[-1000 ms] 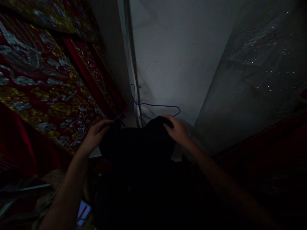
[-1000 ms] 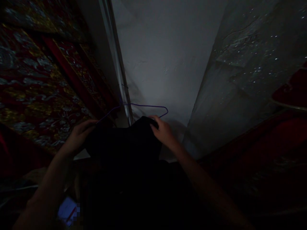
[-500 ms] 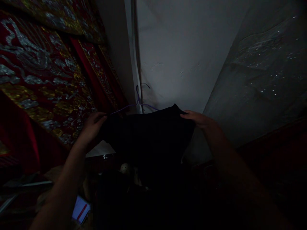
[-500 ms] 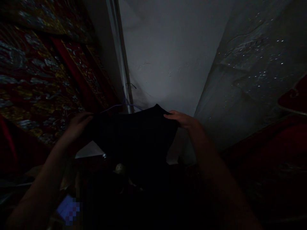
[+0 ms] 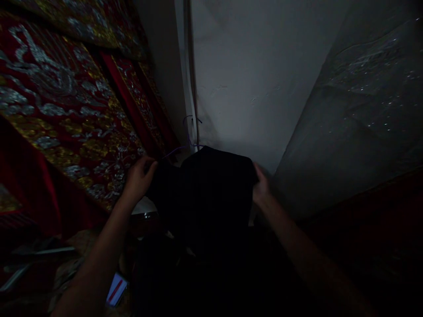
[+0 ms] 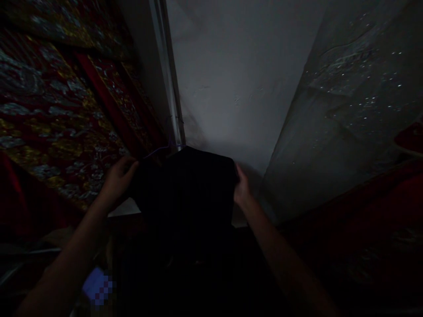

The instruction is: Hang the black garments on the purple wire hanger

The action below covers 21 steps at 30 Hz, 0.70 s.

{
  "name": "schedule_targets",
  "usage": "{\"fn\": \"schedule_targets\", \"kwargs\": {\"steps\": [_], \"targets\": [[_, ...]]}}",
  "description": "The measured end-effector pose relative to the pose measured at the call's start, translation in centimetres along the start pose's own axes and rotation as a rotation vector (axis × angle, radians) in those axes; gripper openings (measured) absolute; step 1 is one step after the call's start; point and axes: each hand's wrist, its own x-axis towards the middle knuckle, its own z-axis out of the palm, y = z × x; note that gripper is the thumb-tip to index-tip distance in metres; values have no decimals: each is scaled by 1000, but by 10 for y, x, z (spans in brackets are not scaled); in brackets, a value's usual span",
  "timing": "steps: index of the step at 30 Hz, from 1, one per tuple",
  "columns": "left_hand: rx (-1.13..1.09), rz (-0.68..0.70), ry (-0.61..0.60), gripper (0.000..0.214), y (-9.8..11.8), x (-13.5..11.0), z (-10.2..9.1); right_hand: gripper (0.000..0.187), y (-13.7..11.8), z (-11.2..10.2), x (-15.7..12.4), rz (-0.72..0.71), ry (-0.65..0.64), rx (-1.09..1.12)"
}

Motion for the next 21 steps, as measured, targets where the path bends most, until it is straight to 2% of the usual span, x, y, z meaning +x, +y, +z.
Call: {"fn": "schedule_targets", "kwargs": {"steps": [2,4,7,9,11,13,15,16,17,18,20,21], "targets": [[-19,-56,22,32,5,-3,-2,63,-6,-5,0,59,33,100],[-45,-47,28,33,16,-3,-2,57,-20,-7,4,95,75,162],[-108,0,33,37,30,3,3,54,-50,3,12,37,104,133],[-120,12,40,37,31,8,8,58,-70,16,12,-1,53,97],[-105,11,34,35,27,12,12,62,-84,28,4,-1,-78,78],[-121,-2,19,31,22,11,14,70,-88,38,-11,30,-320,79],[-195,-46,-6,31,21,5,15,81,-80,44,-26,60,-626,90],[-247,-70,-30,31,24,0,15,82,-72,47,-32,64,-731,90],[-300,-86,-63,31,28,-6,15,79,-61,50,-36,56,-769,73],[-349,-90,-109,31,35,-12,17,70,-48,53,-39,35,-732,36],[-450,-50,-233,30,53,-25,23,51,-19,62,-38,-45,-509,-91],[-500,-16,-303,30,64,-31,28,50,-4,67,-35,-94,-396,-159]]}}
